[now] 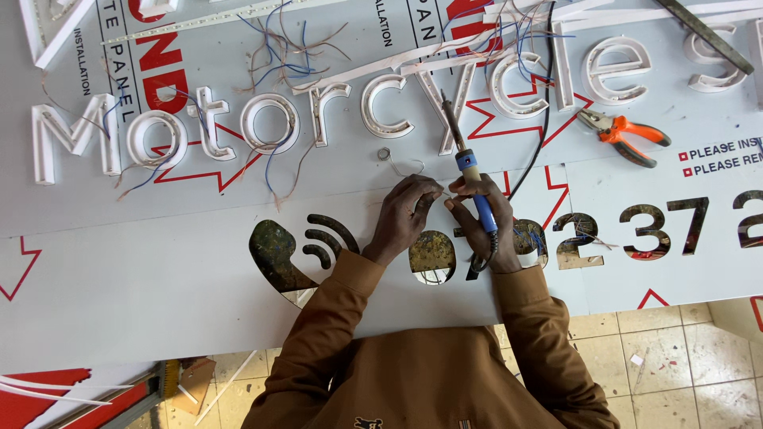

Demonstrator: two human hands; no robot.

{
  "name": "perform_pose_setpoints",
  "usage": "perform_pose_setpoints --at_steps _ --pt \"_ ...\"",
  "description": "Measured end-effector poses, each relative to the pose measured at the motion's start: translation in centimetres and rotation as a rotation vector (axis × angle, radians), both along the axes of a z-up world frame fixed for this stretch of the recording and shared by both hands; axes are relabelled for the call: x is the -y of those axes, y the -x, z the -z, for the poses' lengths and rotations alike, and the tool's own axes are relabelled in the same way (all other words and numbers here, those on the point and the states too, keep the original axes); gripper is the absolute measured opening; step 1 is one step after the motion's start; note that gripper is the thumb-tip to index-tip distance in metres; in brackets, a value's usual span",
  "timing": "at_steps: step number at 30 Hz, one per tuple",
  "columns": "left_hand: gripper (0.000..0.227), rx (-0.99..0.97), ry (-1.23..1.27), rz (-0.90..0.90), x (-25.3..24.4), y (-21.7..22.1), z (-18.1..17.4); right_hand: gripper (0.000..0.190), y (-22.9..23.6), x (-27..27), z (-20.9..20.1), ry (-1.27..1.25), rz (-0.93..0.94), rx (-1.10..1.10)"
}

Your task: The person uses a soldering iron to join small wires on a white panel with cut-out letters spelling 'Motorcycle'. They repeatedly pick up wire ends, apply the soldering iron, and place the tool down, working on multiple connection points across the panel.

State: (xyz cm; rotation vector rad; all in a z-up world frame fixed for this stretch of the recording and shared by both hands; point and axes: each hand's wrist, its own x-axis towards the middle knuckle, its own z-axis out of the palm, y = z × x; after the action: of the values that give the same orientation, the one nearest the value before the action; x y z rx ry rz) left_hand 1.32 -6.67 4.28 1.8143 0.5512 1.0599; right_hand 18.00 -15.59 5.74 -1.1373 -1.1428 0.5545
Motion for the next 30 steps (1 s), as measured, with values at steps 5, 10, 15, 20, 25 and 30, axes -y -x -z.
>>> perform_pose_setpoints --at_steps 5,10,15,20,25,30 --pt "0.014 -0.032 -0.041 0.019 -0.1 0.0 0.2 0.020 -0.2 -0.2 1.6 0.013 0.034 0.084" --pt "0.013 -0.022 -0.055 0.015 0.3 -0.2 0.1 0.017 0.0 -0.1 0.9 -0.018 0.085 0.154" --pt "0.012 -0.058 -0.114 -0.056 0.5 -0.2 0.2 0.015 0.0 0.3 1.2 -0.074 0.170 0.269" --pt "0.011 -0.149 -0.160 -0.309 -3.1 1.8 1.4 0.007 -1.7 0.3 0.8 -0.063 0.200 0.260" --pt "0.013 -0.210 -0.150 -0.395 -3.6 2.6 0.7 0.054 -1.7 0.6 1.6 -0.052 0.097 0.171" --pt "0.012 -0.244 -0.126 -0.446 -3.8 2.2 1.1 0.069 -2.7 1.0 3.2 -0.097 0.111 0.196"
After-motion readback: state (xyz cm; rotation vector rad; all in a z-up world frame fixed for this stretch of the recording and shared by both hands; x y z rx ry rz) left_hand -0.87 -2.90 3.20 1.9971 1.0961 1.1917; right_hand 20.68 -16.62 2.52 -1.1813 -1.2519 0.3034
